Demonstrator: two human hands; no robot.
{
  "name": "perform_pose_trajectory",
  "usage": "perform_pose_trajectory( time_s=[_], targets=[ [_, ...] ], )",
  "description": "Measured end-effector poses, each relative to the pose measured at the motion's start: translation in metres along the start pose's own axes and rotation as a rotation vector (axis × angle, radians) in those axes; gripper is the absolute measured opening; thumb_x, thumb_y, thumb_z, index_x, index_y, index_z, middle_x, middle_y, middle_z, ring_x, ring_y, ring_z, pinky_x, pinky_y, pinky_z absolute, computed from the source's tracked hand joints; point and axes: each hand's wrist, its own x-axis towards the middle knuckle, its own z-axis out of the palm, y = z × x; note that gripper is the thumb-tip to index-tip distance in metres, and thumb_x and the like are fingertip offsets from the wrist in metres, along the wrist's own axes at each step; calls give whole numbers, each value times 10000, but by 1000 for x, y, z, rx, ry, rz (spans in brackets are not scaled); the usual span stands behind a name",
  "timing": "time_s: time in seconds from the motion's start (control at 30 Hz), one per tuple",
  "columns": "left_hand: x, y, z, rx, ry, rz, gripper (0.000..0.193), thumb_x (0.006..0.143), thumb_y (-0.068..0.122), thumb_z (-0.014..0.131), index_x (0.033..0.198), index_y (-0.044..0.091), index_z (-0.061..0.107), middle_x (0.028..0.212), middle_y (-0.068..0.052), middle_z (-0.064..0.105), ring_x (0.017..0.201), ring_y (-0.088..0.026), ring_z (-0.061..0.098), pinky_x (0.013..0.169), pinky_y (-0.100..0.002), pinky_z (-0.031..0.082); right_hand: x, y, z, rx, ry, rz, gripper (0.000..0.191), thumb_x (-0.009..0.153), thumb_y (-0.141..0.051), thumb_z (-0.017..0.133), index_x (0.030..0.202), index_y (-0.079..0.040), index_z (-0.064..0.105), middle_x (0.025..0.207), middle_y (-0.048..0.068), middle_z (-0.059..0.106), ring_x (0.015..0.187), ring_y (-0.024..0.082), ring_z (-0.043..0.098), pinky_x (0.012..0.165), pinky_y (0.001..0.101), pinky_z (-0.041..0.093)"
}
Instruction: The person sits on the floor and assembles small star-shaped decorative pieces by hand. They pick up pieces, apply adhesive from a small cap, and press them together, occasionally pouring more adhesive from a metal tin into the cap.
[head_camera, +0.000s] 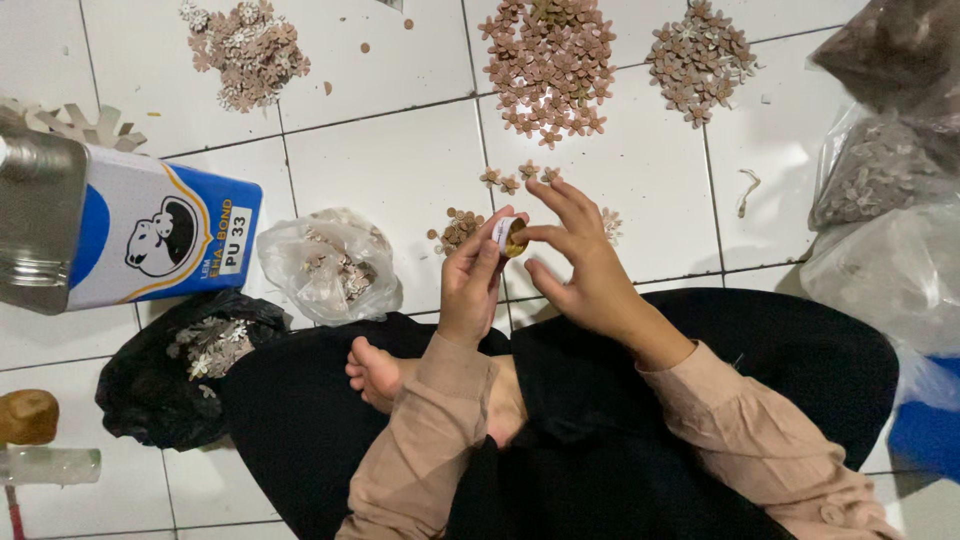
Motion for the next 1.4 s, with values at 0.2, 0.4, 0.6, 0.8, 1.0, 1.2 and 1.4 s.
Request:
perform_pose_trajectory(
  time_s=[0.2, 0.4, 0.6, 0.8, 1.0, 1.2, 1.4],
  targets=[
    [1, 3, -1, -89, 2, 33, 504, 1120, 243, 521, 1514, -66, 460, 1488, -245, 554, 1392, -268, 551, 1215, -408, 418, -1, 14, -10, 929, -96, 396, 374, 872, -7, 626, 1237, -81, 657, 1698, 123, 345, 1486, 281, 415, 1225, 443, 324],
    [3, 5, -3, -220, 0, 9, 514, 1114, 236, 535, 1535, -37, 426, 1538, -251, 503, 1394, -276, 535, 1190, -413, 434, 0, 23, -7, 1270, -129, 509, 374, 872, -12, 632, 1241, -45, 679, 1669, 200, 382, 1554, 284, 368, 1258, 454, 304],
    [5, 6, -3, -254, 5, -3, 515, 1102, 232, 562, 1528, -31, 442, 1527, -257, 516, 1382, -293, 550, 1185, -427, 444, -1, 26, -9, 1336, -120, 523, 308, 931, -58, 673, 1238, -36, 671, 1654, 201, 405, 1551, 283, 361, 1255, 431, 290],
    [5, 4, -5, -300, -43, 45, 517, 1078, 193, 637, 1522, -12, 467, 1540, -210, 519, 1401, -289, 549, 1219, -426, 432, 2, 30, -8, 1327, -63, 535, 262, 943, -42, 670, 1205, -31, 675, 1611, 172, 462, 1448, 249, 457, 1176, 400, 399],
    [1, 2, -8, -280, -33, 53, 491, 1075, 158, 653, 1520, 24, 496, 1565, -183, 513, 1425, -248, 519, 1228, -411, 412, -2, 17, -6, 782, 3, 487, 222, 926, -72, 678, 1145, -38, 693, 1551, 97, 492, 1334, 222, 561, 662, 389, 444],
    [2, 5, -2, -209, -22, 10, 504, 1047, 161, 671, 1499, 33, 486, 1534, -144, 536, 1400, -225, 531, 1191, -380, 432, 2, 7, -6, 483, 96, 149, 474, 899, -65, 765, 1331, -66, 571, 1473, 120, 511, 1365, 231, 535, 1087, 346, 485],
    [-3, -5, 4, -192, -42, -140, 497, 1066, 208, 645, 1496, 36, 464, 1441, -116, 566, 1297, -221, 562, 1063, -358, 479, -3, 8, -11, 190, 21, 135, 725, 824, -150, 873, 1471, -167, 545, 1223, 61, 704, 1098, 211, 687, 944, 340, 567]
  ],
)
